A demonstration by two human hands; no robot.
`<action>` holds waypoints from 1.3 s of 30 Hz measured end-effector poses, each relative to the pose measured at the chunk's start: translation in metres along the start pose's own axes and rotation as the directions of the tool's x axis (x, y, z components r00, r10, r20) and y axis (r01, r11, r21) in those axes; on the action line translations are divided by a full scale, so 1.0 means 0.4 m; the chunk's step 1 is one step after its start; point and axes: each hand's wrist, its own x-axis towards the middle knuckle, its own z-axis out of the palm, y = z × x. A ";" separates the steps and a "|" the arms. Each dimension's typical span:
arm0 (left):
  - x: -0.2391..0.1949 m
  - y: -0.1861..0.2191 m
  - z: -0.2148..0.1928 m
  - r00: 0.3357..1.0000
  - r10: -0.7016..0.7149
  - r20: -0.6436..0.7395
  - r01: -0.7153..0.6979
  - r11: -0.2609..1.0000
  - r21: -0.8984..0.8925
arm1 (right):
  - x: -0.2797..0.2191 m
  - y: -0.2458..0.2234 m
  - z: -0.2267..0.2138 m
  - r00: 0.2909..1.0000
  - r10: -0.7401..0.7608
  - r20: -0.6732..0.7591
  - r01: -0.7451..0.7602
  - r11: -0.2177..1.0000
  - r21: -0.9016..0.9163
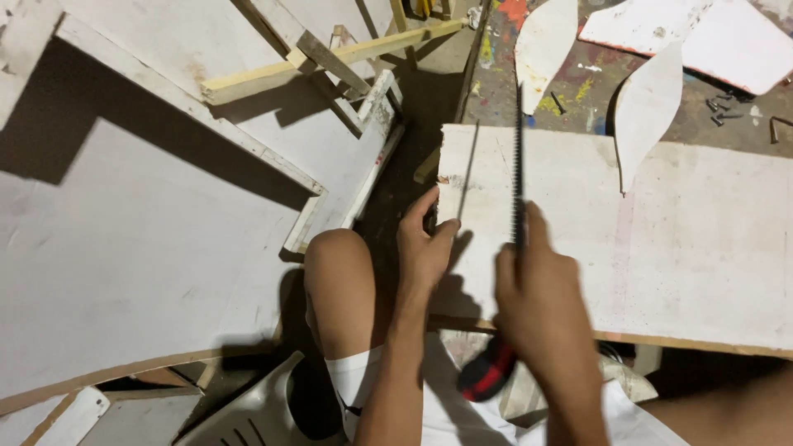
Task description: Cutting a thin white board using a hand saw while sitting on a low chair.
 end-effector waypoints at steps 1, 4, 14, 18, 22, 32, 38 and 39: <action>-0.017 0.064 0.003 0.987 -0.154 -0.042 0.153 0.988 -0.016 | -0.007 0.013 -0.025 0.997 0.014 -0.070 -0.010 0.999 0.051; 0.021 -0.023 -0.009 0.993 -0.035 -0.112 0.040 0.998 0.043 | -0.023 0.080 -0.063 0.997 0.053 -0.064 -0.047 0.996 0.079; -0.017 0.088 -0.100 0.959 -0.263 -0.110 0.259 0.965 -0.045 | -0.042 0.187 -0.036 0.998 0.045 -0.051 -0.031 0.966 0.257; -0.012 0.111 -0.122 0.955 -0.269 -0.123 0.261 0.962 -0.081 | -0.045 0.208 -0.027 1.000 -0.007 -0.001 0.007 0.974 0.228; 0.013 0.060 -0.137 0.977 -0.166 -0.138 0.171 0.985 0.023 | -0.025 0.258 0.003 0.979 -0.204 -0.019 0.202 0.942 0.270; -0.001 0.094 -0.117 0.993 -0.103 -0.054 0.115 0.926 0.359 | 0.008 0.166 0.048 0.978 -0.183 0.100 0.182 0.983 0.026; 0.002 0.083 -0.117 0.995 -0.082 -0.056 0.096 0.939 0.331 | 0.045 0.166 0.063 0.960 -0.267 0.088 0.273 0.960 -0.060; -0.001 0.087 -0.117 0.994 -0.097 -0.053 0.109 0.943 0.313 | 0.049 0.164 0.062 0.959 -0.270 0.087 0.276 0.959 -0.061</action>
